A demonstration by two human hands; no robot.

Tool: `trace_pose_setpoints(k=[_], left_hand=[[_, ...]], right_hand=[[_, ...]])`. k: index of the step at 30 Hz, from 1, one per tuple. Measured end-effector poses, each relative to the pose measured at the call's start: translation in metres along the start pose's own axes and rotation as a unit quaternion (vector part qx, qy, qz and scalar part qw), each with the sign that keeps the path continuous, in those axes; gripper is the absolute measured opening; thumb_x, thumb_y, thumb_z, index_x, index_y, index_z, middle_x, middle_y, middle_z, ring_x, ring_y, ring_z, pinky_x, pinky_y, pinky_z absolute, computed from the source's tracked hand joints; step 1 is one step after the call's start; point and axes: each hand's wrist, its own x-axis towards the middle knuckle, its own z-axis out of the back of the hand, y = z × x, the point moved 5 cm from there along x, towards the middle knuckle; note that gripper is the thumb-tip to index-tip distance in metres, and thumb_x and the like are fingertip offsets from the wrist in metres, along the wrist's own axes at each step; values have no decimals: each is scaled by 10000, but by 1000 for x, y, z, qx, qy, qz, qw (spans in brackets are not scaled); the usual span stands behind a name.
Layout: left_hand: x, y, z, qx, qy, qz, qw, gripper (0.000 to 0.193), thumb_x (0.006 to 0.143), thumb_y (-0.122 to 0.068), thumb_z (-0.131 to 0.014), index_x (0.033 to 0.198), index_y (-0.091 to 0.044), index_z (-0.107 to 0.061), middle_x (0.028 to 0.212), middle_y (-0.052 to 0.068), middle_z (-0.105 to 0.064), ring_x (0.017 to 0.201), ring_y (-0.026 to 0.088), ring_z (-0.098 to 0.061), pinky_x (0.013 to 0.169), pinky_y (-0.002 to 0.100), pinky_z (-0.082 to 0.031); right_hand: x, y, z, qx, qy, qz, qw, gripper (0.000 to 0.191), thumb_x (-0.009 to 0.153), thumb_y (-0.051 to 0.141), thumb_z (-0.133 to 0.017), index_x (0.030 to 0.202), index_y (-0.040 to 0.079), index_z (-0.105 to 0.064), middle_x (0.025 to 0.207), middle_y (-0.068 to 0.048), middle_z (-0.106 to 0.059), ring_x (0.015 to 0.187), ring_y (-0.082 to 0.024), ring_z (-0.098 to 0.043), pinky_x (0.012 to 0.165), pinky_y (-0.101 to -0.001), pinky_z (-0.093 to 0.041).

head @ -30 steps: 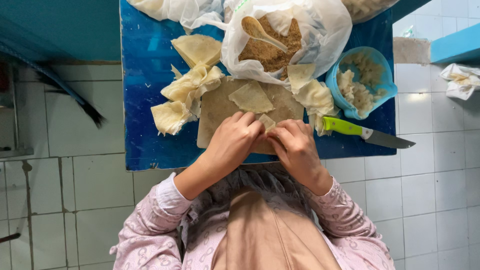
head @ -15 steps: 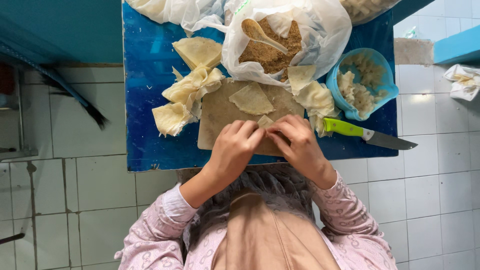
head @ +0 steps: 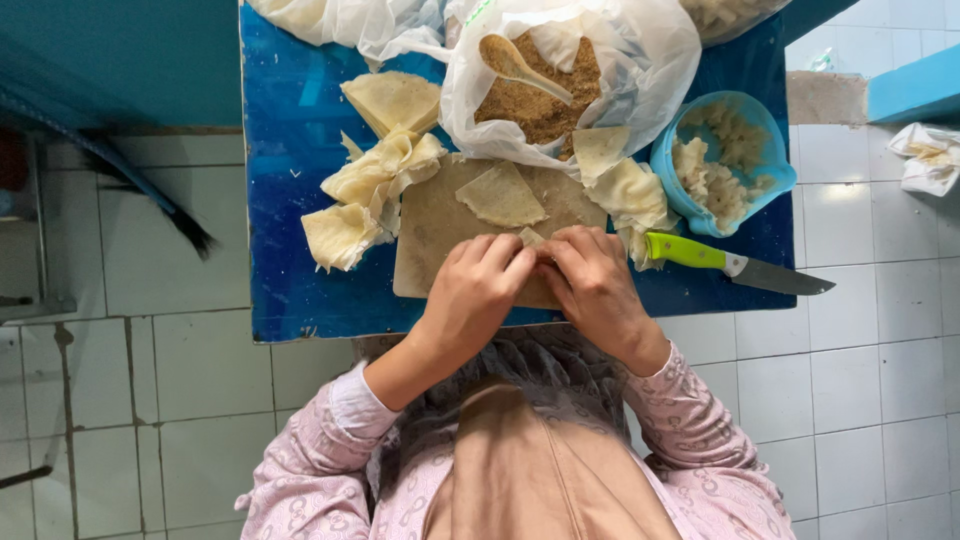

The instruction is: The person sits at a small blue table folding triangular pastry wrappers. They place a wrapper on the cutting board, spoon brown filling from a plastic bag onto it, fold the wrapper over the filling and press the edges closed, then set the folded pastry into a blue bowl beside them, repeating the cycle.

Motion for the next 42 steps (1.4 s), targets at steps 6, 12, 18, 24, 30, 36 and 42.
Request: trace_pose_setpoints(k=[6,12,18,24,30,36,42], left_hand=[[-20,-10,0,33,85,9,996,187,858,-151,-633,1026,-75,-655,948,55,-590,940,235,-604,843,372,-457],[-37,-27,-16,179,36,-6,983,347,907,-170,-607,1222,-43,-678,1160,65,-620,1103,211,-589,950,350,-449],[-52,-33,-23,250,48,7,967,458,968,-184,-544,1395,-56,-648,1510,77,-521,1391,212,-468,1137,382,-357],[-47,-29,-26,233,57,26,971,506,1011,-257,-526,1476,-72,-596,1648,90,-390,1544,277,-295,1265,503,-163],[-29,-11,-32,172,90,51,980,607,996,-337,-506,1542,-73,-511,1707,62,-283,1594,284,-150,1272,558,-5],[-19,15,-15,87,44,102,990,603,1016,-280,-508,1555,-11,-482,1710,127,-258,1589,339,-122,1263,543,3],[-22,54,10,127,-29,192,973,588,1014,-226,-567,1547,10,-488,1664,182,-310,1559,354,-238,1273,516,-147]], right_hand=[[-19,9,-4,13,20,13,1000,186,874,104,-744,1043,64,-678,1057,-84,-639,1026,-293,-588,881,-425,-420],[-42,25,-14,-145,-75,42,986,355,884,83,-731,1232,26,-693,1169,-86,-631,1081,-261,-584,929,-434,-419],[-56,27,-17,-168,-91,17,981,431,907,84,-690,1330,12,-653,1285,-123,-601,1163,-290,-563,998,-455,-411],[-52,28,-18,-162,-79,12,983,471,914,104,-696,1368,9,-615,1352,-138,-580,1245,-298,-543,1039,-465,-393],[-38,26,-12,-148,-80,-19,986,493,932,117,-701,1394,-25,-605,1414,-183,-556,1305,-330,-493,1085,-479,-366],[-23,22,-14,-124,-78,-1,989,381,909,124,-747,1279,50,-696,1316,-106,-606,1257,-297,-530,1070,-461,-376],[-3,25,-15,-143,-59,35,987,320,898,133,-765,1209,63,-728,1206,-72,-630,1162,-289,-558,1008,-453,-394]])
